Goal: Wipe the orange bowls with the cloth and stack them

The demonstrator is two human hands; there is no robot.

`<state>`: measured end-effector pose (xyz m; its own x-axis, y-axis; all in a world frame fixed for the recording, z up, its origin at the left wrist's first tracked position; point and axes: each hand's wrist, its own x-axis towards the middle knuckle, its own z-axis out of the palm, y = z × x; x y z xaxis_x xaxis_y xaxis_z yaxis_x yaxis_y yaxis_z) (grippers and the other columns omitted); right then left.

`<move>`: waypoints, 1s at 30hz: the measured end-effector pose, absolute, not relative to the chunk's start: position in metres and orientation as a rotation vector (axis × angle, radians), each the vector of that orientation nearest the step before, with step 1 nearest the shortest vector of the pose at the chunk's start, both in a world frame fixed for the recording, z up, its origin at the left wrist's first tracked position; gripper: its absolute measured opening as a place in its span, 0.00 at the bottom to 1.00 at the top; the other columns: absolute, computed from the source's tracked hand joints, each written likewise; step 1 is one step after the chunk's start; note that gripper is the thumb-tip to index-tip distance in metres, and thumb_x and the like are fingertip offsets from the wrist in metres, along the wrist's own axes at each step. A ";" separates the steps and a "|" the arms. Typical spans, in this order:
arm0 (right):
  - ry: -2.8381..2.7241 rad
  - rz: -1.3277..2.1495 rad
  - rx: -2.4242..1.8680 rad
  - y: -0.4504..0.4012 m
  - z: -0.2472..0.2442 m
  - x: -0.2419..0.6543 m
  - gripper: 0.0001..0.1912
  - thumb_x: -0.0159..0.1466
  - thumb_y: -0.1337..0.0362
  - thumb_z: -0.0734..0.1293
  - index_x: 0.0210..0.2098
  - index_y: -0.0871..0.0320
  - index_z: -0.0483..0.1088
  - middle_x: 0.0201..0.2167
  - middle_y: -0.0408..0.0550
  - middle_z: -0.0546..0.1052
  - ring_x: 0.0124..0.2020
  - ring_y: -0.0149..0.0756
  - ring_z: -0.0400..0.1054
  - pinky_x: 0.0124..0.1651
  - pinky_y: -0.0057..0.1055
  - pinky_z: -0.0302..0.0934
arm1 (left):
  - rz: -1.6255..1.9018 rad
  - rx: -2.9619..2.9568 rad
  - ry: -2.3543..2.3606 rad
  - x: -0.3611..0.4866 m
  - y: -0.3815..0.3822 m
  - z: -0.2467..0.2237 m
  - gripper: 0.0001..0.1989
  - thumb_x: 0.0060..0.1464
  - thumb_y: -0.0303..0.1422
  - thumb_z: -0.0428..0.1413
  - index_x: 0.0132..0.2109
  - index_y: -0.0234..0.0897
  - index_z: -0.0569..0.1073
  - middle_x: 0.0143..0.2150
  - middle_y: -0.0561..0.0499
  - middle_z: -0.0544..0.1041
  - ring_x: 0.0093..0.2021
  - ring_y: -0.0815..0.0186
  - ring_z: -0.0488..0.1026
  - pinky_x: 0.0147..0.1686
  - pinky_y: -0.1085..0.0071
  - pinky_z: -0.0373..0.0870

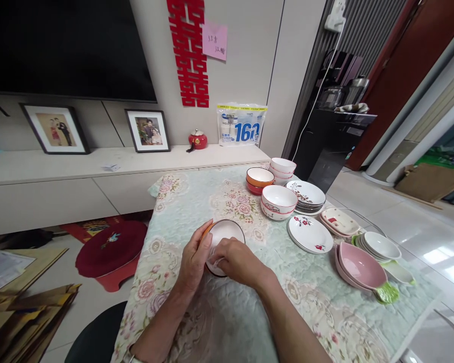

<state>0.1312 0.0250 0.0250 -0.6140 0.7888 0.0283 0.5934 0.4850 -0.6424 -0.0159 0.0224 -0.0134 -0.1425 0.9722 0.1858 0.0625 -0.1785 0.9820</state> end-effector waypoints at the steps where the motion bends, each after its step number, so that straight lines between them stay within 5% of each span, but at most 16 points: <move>1: -2.497 0.676 -1.274 0.025 0.024 0.130 0.16 0.59 0.79 0.63 0.36 0.57 0.78 0.38 0.47 0.78 0.42 0.37 0.67 0.48 0.33 0.59 | 1.425 1.323 1.267 -0.016 0.022 -0.012 0.23 0.60 0.43 0.52 0.58 0.38 0.72 0.60 0.42 0.73 0.63 0.54 0.66 0.66 0.56 0.57; 5: -2.575 0.069 -1.587 0.026 0.016 0.122 0.13 0.64 0.77 0.61 0.36 0.61 0.76 0.39 0.55 0.76 0.44 0.45 0.65 0.42 0.37 0.57 | 1.387 1.326 1.265 -0.014 0.021 -0.011 0.26 0.59 0.45 0.52 0.60 0.37 0.70 0.61 0.41 0.71 0.64 0.54 0.65 0.66 0.56 0.56; 9: -2.436 0.008 -1.735 0.030 0.009 0.120 0.11 0.66 0.73 0.62 0.40 0.60 0.76 0.41 0.57 0.75 0.44 0.47 0.65 0.41 0.37 0.57 | 1.358 1.288 1.260 -0.004 0.015 -0.019 0.37 0.54 0.45 0.58 0.66 0.36 0.60 0.67 0.39 0.63 0.69 0.51 0.58 0.68 0.54 0.53; 14: -2.182 0.403 -1.681 0.036 0.004 0.128 0.08 0.61 0.70 0.65 0.36 0.58 0.77 0.36 0.51 0.75 0.38 0.39 0.66 0.42 0.33 0.57 | 1.310 1.303 1.207 0.009 0.008 -0.025 0.46 0.55 0.47 0.57 0.70 0.29 0.46 0.71 0.32 0.53 0.71 0.48 0.53 0.68 0.51 0.53; 19: -1.851 1.289 -1.179 0.034 0.008 0.128 0.08 0.63 0.66 0.63 0.34 0.59 0.75 0.27 0.41 0.73 0.29 0.31 0.64 0.34 0.26 0.57 | 1.390 1.269 1.359 0.000 0.014 -0.021 0.32 0.61 0.44 0.50 0.67 0.33 0.59 0.69 0.37 0.61 0.70 0.52 0.56 0.69 0.52 0.50; 22: -1.936 1.439 -1.011 0.030 0.016 0.129 0.10 0.64 0.66 0.62 0.37 0.59 0.75 0.30 0.41 0.74 0.31 0.31 0.65 0.36 0.27 0.59 | 1.457 1.249 1.390 -0.008 0.017 -0.017 0.28 0.60 0.43 0.52 0.64 0.36 0.65 0.65 0.39 0.67 0.67 0.52 0.60 0.67 0.53 0.53; 26: -2.372 0.863 -1.206 0.027 0.024 0.134 0.13 0.59 0.76 0.62 0.33 0.57 0.77 0.32 0.43 0.77 0.36 0.33 0.66 0.47 0.32 0.58 | 1.461 1.273 1.392 -0.011 0.017 -0.012 0.27 0.56 0.42 0.56 0.61 0.39 0.70 0.61 0.42 0.71 0.64 0.51 0.65 0.66 0.54 0.57; 30: -2.508 0.126 -1.558 0.030 0.018 0.133 0.13 0.64 0.76 0.61 0.35 0.59 0.76 0.37 0.52 0.77 0.42 0.43 0.65 0.44 0.37 0.56 | 1.409 1.289 1.374 -0.013 0.018 -0.008 0.28 0.55 0.44 0.57 0.61 0.40 0.70 0.59 0.42 0.73 0.63 0.50 0.65 0.65 0.53 0.57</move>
